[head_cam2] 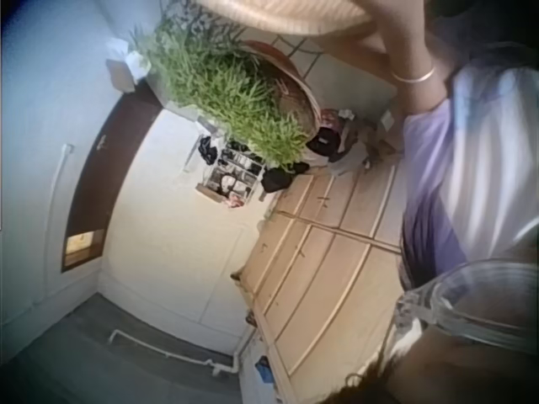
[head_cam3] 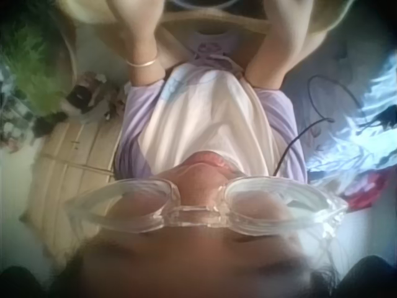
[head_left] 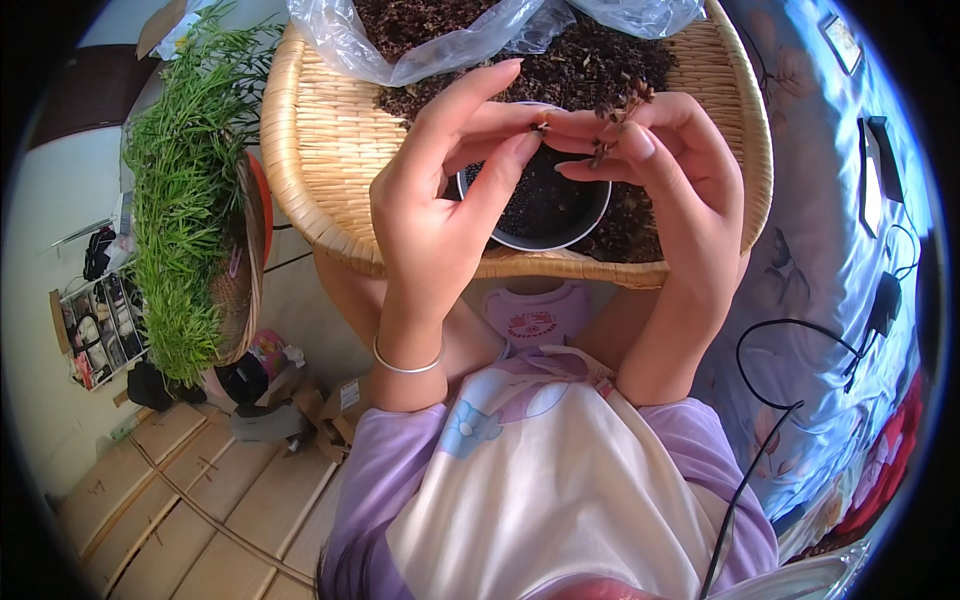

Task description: The person picks up seeds by hand from a basket, placing them into a small pot filled with soil while sitting on the floor.

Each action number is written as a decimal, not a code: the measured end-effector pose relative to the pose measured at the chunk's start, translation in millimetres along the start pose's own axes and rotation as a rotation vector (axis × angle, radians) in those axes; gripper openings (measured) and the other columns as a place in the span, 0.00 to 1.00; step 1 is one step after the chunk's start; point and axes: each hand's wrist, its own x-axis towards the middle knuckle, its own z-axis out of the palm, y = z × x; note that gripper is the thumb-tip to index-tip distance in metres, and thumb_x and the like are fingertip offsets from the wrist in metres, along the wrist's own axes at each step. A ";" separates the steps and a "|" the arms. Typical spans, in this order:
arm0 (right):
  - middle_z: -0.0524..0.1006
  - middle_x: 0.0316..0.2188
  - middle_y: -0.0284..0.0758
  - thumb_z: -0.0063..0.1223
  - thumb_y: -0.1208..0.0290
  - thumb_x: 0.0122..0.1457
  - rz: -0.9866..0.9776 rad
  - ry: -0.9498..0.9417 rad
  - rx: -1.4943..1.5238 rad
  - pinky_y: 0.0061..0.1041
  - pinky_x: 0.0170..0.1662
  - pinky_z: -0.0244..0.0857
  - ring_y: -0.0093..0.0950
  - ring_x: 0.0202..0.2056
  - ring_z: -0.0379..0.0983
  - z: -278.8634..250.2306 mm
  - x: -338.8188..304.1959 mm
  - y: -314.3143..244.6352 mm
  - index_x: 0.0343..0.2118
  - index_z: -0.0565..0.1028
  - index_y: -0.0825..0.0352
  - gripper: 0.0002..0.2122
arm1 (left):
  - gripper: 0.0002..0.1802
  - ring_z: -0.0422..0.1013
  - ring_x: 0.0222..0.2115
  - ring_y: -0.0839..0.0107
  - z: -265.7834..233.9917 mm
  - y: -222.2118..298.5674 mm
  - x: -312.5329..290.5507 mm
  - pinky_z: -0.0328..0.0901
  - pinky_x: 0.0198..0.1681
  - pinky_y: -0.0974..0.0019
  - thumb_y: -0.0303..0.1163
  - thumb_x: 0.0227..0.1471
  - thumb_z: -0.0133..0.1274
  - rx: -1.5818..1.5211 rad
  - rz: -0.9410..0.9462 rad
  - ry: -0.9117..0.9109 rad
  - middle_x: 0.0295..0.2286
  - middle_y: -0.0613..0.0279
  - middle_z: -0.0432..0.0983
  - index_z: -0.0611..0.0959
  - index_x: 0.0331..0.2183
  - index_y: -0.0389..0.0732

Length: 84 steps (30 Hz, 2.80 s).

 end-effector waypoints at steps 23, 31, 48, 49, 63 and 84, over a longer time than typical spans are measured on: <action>0.78 0.34 0.43 0.47 0.77 0.61 0.000 -0.019 -0.006 0.22 0.41 0.71 0.27 0.39 0.76 -1.8 -1.4 -1.3 0.36 0.70 0.73 0.04 | 0.24 0.71 0.29 0.77 -1.4 -6.2 1.1 0.69 0.33 0.74 0.15 0.43 0.58 0.088 0.122 0.020 0.30 0.64 0.72 0.79 0.45 0.39; 0.78 0.34 0.43 0.47 0.78 0.61 0.006 -0.022 -0.015 0.21 0.41 0.71 0.27 0.39 0.76 -2.8 -1.5 -0.2 0.36 0.70 0.73 0.04 | 0.24 0.71 0.30 0.77 -0.4 -7.6 2.4 0.70 0.32 0.74 0.14 0.43 0.58 0.110 0.152 0.032 0.30 0.63 0.72 0.79 0.45 0.40; 0.77 0.33 0.46 0.45 0.75 0.62 -0.008 -0.017 -0.111 0.28 0.41 0.72 0.33 0.39 0.76 -3.3 -0.7 -2.1 0.35 0.69 0.71 0.05 | 0.21 0.70 0.27 0.77 -0.8 -6.3 2.5 0.68 0.30 0.75 0.14 0.42 0.58 0.158 0.156 0.022 0.28 0.63 0.71 0.80 0.42 0.39; 0.77 0.34 0.51 0.43 0.73 0.63 -0.012 -0.034 -0.159 0.31 0.42 0.73 0.38 0.40 0.77 -3.8 -0.5 -3.4 0.34 0.67 0.70 0.05 | 0.21 0.70 0.27 0.77 -0.2 -6.3 3.0 0.67 0.30 0.75 0.14 0.42 0.59 0.159 0.157 0.027 0.28 0.63 0.71 0.81 0.41 0.39; 0.79 0.33 0.44 0.47 0.75 0.61 -0.006 0.043 -0.028 0.23 0.39 0.72 0.29 0.37 0.77 -4.4 0.3 -2.7 0.35 0.71 0.73 0.06 | 0.09 0.69 0.25 0.76 2.0 -3.3 4.6 0.65 0.25 0.76 0.18 0.43 0.61 0.254 0.239 0.045 0.29 0.61 0.73 0.81 0.31 0.35; 0.79 0.34 0.40 0.48 0.75 0.61 0.092 -0.040 -0.032 0.23 0.38 0.73 0.27 0.36 0.77 3.2 0.4 -4.8 0.36 0.72 0.74 0.07 | 0.19 0.74 0.37 0.68 -66.6 14.0 132.8 0.69 0.42 0.64 0.24 0.51 0.51 1.265 0.400 -0.325 0.41 0.56 0.75 0.75 0.47 0.36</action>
